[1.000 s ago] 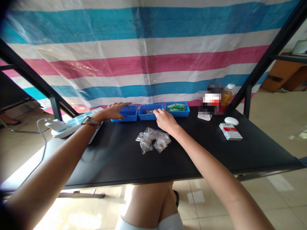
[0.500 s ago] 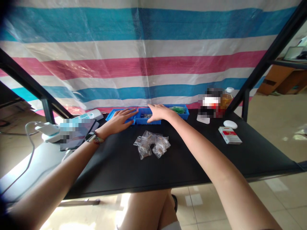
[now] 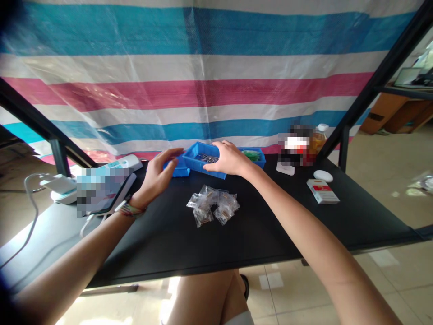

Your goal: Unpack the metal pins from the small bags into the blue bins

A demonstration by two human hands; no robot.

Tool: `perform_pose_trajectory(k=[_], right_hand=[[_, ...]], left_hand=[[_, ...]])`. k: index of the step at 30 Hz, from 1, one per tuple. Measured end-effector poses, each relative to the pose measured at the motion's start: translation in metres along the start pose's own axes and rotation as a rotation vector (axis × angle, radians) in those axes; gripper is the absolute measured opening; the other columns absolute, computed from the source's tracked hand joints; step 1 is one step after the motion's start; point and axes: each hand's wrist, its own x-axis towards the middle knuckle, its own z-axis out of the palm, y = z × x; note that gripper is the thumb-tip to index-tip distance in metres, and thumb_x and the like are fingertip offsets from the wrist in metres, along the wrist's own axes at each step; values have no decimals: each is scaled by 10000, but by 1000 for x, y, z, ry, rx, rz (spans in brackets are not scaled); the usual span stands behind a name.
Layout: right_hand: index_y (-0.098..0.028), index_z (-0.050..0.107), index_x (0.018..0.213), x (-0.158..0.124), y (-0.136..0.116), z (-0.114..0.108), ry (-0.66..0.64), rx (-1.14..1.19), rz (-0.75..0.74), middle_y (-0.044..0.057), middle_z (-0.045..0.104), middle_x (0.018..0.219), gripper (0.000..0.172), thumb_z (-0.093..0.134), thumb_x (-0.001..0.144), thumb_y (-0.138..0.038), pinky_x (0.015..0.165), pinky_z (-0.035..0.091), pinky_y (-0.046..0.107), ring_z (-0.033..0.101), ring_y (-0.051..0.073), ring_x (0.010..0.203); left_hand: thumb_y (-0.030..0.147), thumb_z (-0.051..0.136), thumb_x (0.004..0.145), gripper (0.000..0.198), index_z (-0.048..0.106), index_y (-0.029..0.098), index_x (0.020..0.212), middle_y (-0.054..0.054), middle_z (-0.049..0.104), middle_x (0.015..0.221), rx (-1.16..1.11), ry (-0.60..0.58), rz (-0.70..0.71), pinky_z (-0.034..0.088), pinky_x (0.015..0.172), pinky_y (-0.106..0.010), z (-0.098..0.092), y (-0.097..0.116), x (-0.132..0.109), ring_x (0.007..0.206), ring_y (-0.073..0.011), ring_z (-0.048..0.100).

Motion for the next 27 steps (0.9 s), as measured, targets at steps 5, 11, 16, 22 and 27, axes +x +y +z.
perform_pose_trajectory(k=[5,11,16,22,27], right_hand=[[-176,689,1409,-33,-29,-8,32,113,59,182,704,1392,796,930,750,-553,1133,523,490,655,386,1326],[-191,665,1437,-63,-4,-33,-45,690,343,140,764,1332,625,652,982,-619,1070,579,472,721,325,1248],[-232,618,1501,-98,19,-31,-318,1169,551,114,803,1283,546,539,1044,-521,969,650,498,793,312,1107],[-229,623,1486,-136,43,-38,-199,1184,620,113,811,1281,509,582,1032,-456,962,668,473,815,299,1080],[-278,701,1393,-151,74,-60,-25,1040,763,87,824,1254,435,670,998,-458,810,711,415,831,289,1006]], left_hand=[[489,722,921,653,545,232,1495,-111,728,1265,-684,-79,-463,682,795,-411,21,53,-6,1053,-290,732],[299,769,842,361,681,181,1171,-56,724,1000,-1006,-184,-588,682,773,-387,36,61,-13,845,-197,720],[381,793,908,599,625,212,1457,-126,753,1233,-1000,-404,-462,671,840,-400,47,72,-17,954,-238,764],[632,547,1058,794,315,280,1730,-173,513,1664,-390,-408,32,396,1249,-598,57,46,-29,1527,-379,489],[722,675,948,842,434,376,1676,-117,402,1754,125,-679,415,210,1283,-709,69,25,-45,1641,-469,240]])
